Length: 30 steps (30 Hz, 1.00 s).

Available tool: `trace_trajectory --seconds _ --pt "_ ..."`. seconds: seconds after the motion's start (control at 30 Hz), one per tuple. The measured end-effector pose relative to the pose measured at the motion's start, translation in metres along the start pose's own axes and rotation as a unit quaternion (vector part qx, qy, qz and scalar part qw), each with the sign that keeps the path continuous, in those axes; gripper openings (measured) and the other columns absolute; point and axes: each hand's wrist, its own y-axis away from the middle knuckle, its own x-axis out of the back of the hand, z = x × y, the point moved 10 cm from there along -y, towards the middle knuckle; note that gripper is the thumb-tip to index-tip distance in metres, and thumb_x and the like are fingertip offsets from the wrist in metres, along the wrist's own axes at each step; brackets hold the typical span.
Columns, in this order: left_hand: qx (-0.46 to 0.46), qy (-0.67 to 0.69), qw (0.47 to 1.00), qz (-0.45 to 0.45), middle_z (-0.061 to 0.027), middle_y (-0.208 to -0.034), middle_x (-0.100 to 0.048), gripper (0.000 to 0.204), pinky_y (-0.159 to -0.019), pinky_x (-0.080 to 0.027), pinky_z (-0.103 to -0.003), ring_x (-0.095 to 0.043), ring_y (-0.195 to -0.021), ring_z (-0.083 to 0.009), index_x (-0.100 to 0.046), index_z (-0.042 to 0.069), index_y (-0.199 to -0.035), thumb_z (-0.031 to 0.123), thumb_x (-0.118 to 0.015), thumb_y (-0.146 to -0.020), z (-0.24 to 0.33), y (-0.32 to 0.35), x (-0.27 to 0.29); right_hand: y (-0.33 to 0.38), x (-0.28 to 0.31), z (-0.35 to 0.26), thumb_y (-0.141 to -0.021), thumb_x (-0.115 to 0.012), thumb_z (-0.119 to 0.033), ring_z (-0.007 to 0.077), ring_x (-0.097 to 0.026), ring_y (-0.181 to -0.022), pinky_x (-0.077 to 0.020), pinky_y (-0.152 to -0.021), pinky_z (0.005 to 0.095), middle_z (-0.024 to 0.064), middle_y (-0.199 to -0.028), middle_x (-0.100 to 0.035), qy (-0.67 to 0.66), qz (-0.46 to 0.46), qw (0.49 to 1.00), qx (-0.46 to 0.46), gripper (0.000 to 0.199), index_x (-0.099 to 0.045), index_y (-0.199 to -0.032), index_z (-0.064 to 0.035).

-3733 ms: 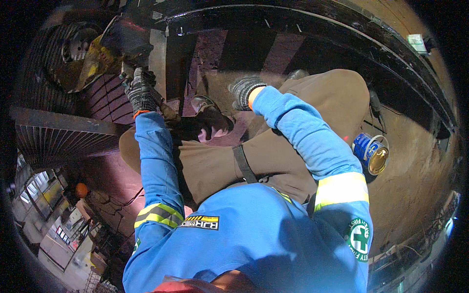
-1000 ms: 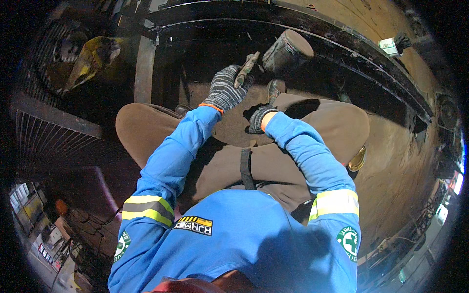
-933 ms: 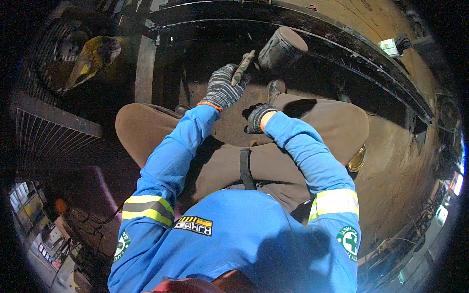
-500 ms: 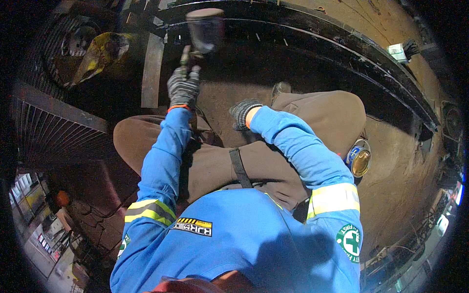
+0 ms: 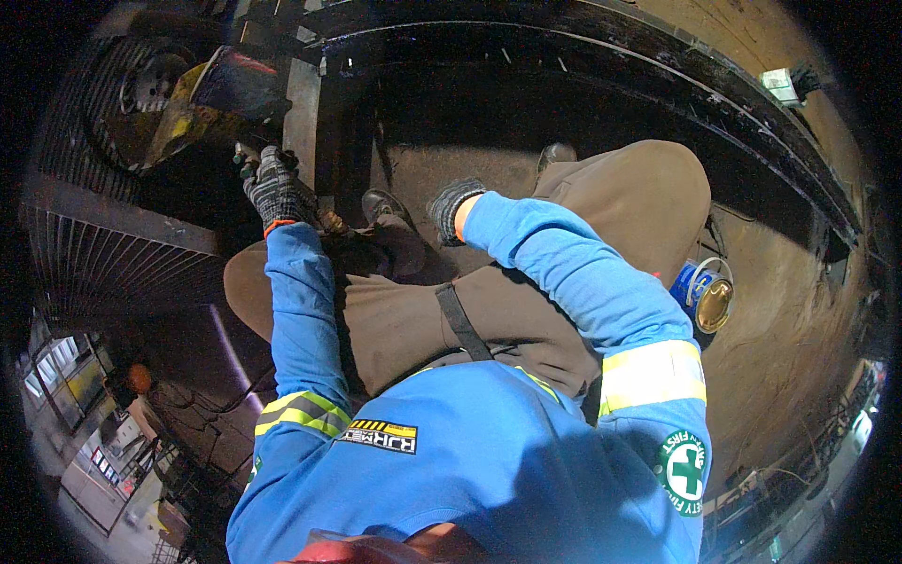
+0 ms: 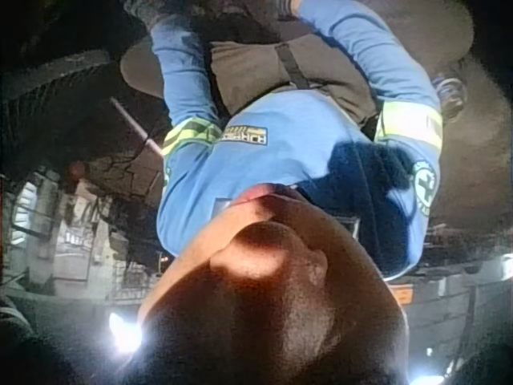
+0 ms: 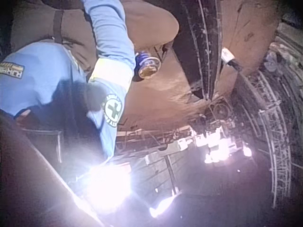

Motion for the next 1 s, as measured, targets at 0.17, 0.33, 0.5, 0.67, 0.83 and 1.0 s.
trace_trajectory --seconds 0.17,0.33,0.5,0.67,0.83,1.0 --pt "0.009 0.048 0.999 -0.009 -0.0073 -0.087 -0.065 0.027 -0.074 -0.046 -0.032 -0.06 -0.081 -0.0183 -0.056 0.009 -0.107 0.022 -0.062 -0.084 0.005 0.013 -0.026 0.0 -0.007 0.012 -0.076 -0.063 -0.034 0.0324 -0.059 -0.105 -0.0483 -0.085 0.0447 0.0145 -0.113 -0.062 -0.003 -0.007 1.0 -0.017 0.043 -0.063 -0.112 -0.0113" --pt "-0.094 -0.051 0.994 0.002 -0.0075 -0.088 -0.066 0.024 -0.069 -0.046 -0.032 -0.059 -0.075 -0.0157 -0.06 0.003 -0.1 0.019 -0.066 -0.082 0.022 0.008 -0.035 0.0 -0.007 0.01 -0.076 -0.063 -0.038 0.0325 -0.055 -0.11 -0.0441 -0.092 0.0439 0.0157 -0.118 -0.059 0.009 0.01 1.0 0.004 0.053 -0.057 -0.118 -0.0068" --pt "-0.158 -0.202 0.961 -0.102 -0.012 -0.093 -0.067 0.038 -0.076 -0.046 -0.034 -0.061 -0.082 -0.0204 -0.061 0.0 -0.107 0.03 -0.066 -0.084 0.042 0.036 -0.076 -0.002 -0.017 0.026 -0.076 -0.065 -0.041 0.0309 -0.05 -0.119 -0.0396 -0.1 0.0432 0.0147 -0.128 -0.053 -0.017 -0.013 0.999 -0.031 0.061 -0.052 -0.127 -0.0105" --pt "-0.208 -0.265 0.93 -0.143 -0.0179 -0.076 -0.063 0.034 -0.071 -0.049 -0.044 -0.063 -0.076 -0.036 -0.06 0.003 -0.084 0.037 -0.063 -0.081 0.044 0.054 -0.102 -0.004 -0.024 0.033 -0.077 -0.064 -0.043 0.0318 -0.052 -0.116 -0.042 -0.096 0.0435 0.0157 -0.124 -0.056 -0.021 -0.021 0.999 -0.036 0.058 -0.054 -0.123 -0.0096" --pt "-0.174 -0.291 0.919 -0.199 -0.019 -0.078 -0.064 0.036 -0.074 -0.05 -0.045 -0.063 -0.079 -0.0366 -0.06 0.004 -0.087 0.039 -0.062 -0.08 0.033 0.055 -0.119 -0.002 -0.021 0.037 -0.079 -0.061 -0.042 0.0331 -0.053 -0.114 -0.0426 -0.095 0.0442 0.0172 -0.121 -0.057 -0.029 -0.024 0.999 -0.029 0.055 -0.055 -0.12 -0.0066" --pt "-0.145 -0.288 0.943 -0.082 -0.0207 -0.079 -0.063 0.036 -0.073 -0.049 -0.045 -0.062 -0.078 -0.0383 -0.059 0.002 -0.083 0.038 -0.061 -0.079 0.028 0.017 -0.093 -0.004 -0.026 0.043 -0.08 -0.061 -0.043 0.0335 -0.051 -0.115 -0.0422 -0.095 0.0435 0.0181 -0.123 -0.055 -0.034 -0.073 0.995 -0.054 0.056 -0.054 -0.121 -0.0059"
